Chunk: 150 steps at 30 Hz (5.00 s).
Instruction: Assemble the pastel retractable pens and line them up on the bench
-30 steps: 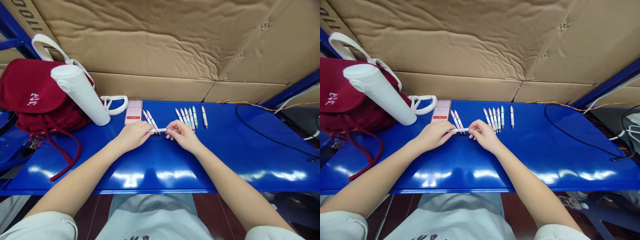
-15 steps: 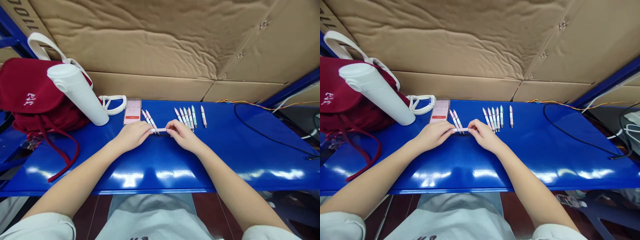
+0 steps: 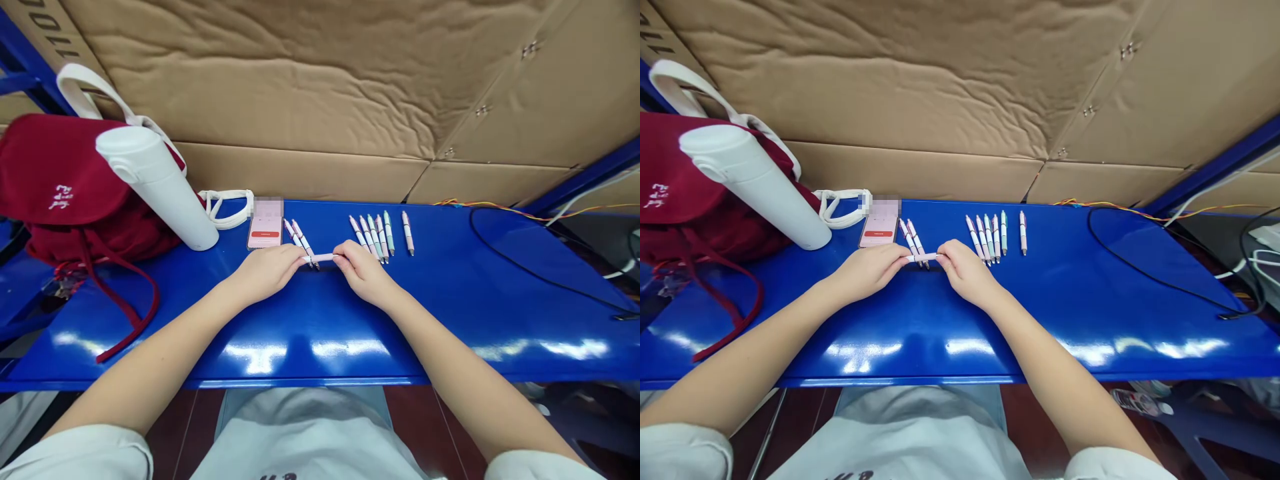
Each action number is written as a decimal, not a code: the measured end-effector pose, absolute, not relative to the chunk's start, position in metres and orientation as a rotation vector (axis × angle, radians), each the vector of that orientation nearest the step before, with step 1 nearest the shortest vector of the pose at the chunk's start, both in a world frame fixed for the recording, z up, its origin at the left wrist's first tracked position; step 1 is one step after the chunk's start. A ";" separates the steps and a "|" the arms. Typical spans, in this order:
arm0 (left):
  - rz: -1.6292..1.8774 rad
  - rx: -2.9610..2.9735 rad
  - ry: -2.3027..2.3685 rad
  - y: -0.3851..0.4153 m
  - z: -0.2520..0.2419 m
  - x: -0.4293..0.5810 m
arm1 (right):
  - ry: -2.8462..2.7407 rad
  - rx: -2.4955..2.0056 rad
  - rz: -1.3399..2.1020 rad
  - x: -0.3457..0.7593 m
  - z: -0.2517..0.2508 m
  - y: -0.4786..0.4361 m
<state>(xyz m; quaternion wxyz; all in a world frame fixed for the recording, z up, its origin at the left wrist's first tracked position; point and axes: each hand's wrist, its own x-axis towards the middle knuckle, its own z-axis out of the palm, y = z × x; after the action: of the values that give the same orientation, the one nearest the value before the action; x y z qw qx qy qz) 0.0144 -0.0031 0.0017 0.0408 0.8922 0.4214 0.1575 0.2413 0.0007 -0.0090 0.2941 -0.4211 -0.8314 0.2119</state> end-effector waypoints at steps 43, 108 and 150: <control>0.567 2.860 1.285 0.006 -0.006 0.009 | -2.256 -2.263 0.070 0.266 0.008 0.016; 0.551 2.905 1.205 -0.007 0.004 0.013 | -2.092 -1.173 0.891 0.238 -0.003 -0.008; 0.663 2.900 0.977 -0.009 -0.008 0.024 | -2.482 -1.282 0.736 0.246 0.000 -0.004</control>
<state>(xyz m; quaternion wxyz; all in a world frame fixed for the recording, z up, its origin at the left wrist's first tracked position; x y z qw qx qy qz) 0.0244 -0.0092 -0.0083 0.0052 0.9261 0.3121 0.2117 0.2460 -0.0037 -0.0005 0.1260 -0.4402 -0.8524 0.2526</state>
